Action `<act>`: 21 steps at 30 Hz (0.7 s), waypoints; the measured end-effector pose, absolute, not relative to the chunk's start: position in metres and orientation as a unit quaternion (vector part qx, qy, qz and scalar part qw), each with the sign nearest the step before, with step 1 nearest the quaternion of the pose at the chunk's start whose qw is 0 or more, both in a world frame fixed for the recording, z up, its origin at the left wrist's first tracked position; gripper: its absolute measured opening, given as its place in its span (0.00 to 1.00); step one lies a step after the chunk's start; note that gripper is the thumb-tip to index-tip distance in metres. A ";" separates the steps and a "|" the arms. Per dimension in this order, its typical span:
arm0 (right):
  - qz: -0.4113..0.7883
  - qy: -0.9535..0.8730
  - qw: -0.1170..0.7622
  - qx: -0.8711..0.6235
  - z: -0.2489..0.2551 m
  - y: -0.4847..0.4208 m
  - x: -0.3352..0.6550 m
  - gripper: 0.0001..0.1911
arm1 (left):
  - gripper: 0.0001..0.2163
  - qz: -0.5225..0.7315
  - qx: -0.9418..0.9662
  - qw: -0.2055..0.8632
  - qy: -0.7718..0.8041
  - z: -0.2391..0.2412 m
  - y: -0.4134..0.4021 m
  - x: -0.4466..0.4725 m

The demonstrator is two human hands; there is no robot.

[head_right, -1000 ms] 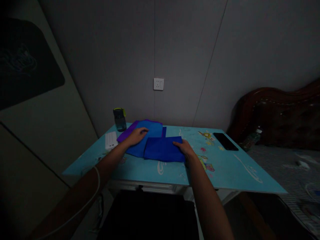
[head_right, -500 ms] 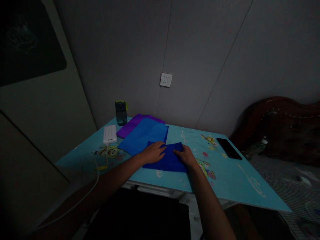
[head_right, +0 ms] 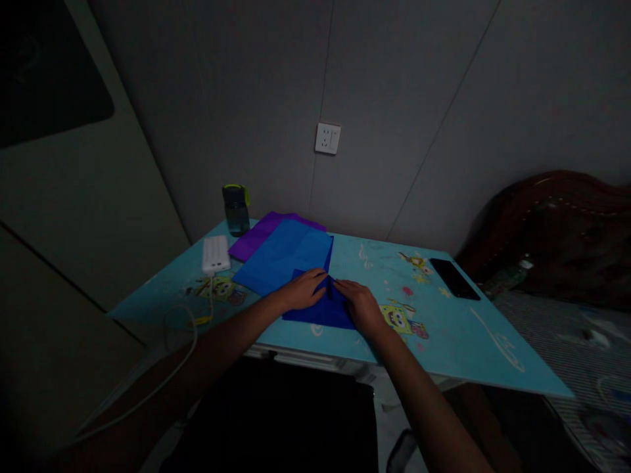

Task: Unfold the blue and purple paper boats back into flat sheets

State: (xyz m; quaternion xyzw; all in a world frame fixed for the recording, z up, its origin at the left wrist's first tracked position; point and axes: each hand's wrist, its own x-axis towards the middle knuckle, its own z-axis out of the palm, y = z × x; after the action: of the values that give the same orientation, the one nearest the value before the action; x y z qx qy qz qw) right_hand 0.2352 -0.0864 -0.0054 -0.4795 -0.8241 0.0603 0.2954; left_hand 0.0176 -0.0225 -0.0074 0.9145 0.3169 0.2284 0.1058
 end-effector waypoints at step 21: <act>0.021 -0.876 0.131 -0.464 0.012 -0.144 0.223 0.28 | 0.22 0.147 0.935 0.032 0.321 -0.010 -0.020 0.021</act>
State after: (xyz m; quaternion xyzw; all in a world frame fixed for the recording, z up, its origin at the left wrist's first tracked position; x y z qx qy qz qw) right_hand 0.2233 -0.1441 0.0122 -0.4639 -0.8758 0.0210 0.1313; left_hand 0.0213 -0.0197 -0.0101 0.9350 0.3211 0.1473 0.0317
